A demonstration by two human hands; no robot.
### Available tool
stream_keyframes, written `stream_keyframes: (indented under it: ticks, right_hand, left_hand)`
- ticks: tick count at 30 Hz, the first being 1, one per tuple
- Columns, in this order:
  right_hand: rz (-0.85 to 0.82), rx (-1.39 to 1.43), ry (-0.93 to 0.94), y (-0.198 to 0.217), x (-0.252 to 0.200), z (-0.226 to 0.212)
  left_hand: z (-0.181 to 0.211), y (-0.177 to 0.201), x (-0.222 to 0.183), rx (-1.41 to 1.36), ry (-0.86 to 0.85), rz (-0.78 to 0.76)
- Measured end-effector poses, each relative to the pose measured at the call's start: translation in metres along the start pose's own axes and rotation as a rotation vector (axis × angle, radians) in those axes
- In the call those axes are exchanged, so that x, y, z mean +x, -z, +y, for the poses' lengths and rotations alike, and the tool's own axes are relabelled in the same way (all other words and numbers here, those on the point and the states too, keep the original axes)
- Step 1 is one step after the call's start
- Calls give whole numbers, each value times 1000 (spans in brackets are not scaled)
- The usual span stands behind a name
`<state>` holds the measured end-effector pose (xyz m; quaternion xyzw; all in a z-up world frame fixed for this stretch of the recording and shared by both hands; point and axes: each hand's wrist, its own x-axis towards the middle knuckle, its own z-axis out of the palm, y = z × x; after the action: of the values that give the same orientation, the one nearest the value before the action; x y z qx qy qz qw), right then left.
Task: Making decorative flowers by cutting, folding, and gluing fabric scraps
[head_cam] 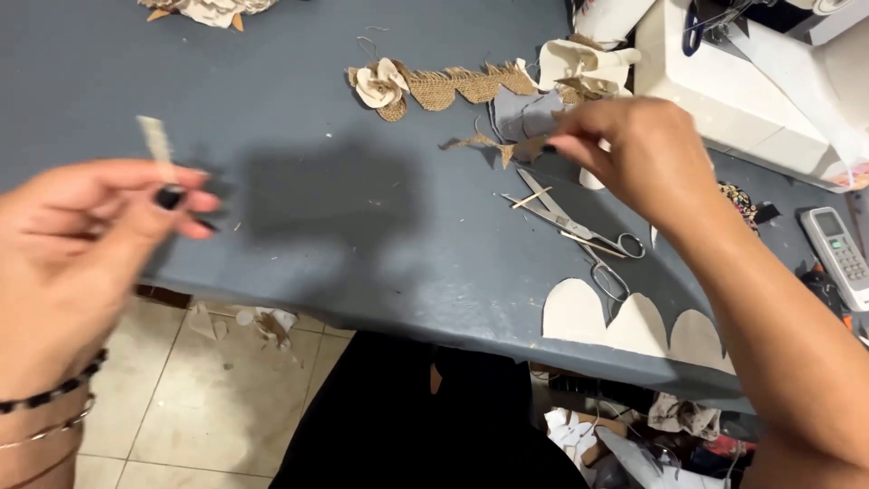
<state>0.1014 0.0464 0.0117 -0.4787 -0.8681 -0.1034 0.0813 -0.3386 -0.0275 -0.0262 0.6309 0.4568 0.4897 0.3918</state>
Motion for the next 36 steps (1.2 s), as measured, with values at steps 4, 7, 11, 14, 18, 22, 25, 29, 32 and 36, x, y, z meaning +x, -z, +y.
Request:
stream_keyframes:
  ticks: [4, 7, 11, 14, 18, 22, 25, 29, 32, 36]
  right_hand:
    - [11, 298, 134, -29, 33, -1]
    - [-124, 391, 48, -39, 47, -17]
    - [-122, 551, -106, -8, 45, -33]
    - [71, 684, -97, 14, 36, -27]
    - [226, 1067, -253, 20, 31, -16]
    - [424, 1287, -419, 32, 27, -6]
    - [463, 1447, -459, 33, 19, -3]
    - [547, 1542, -526, 31, 12, -3]
    - [589, 1524, -584, 18, -2, 6]
    - [309, 1240, -519, 9, -34, 20]
  left_hand:
    - [-26, 17, -8, -8, 79, 212]
    - [-3, 3, -7, -16, 15, 122]
    - [12, -22, 10, 4, -116, -50]
    - [25, -51, 37, 17, -322, -235]
    - [30, -104, 87, 24, -642, -362]
    - [42, -163, 129, -98, -545, -478]
    - [37, -200, 151, -297, -553, -609]
    - [25, -219, 153, -417, -469, -725]
    - [8, -222, 155, -585, -397, -749]
    - [4, -201, 152, -377, -369, -699]
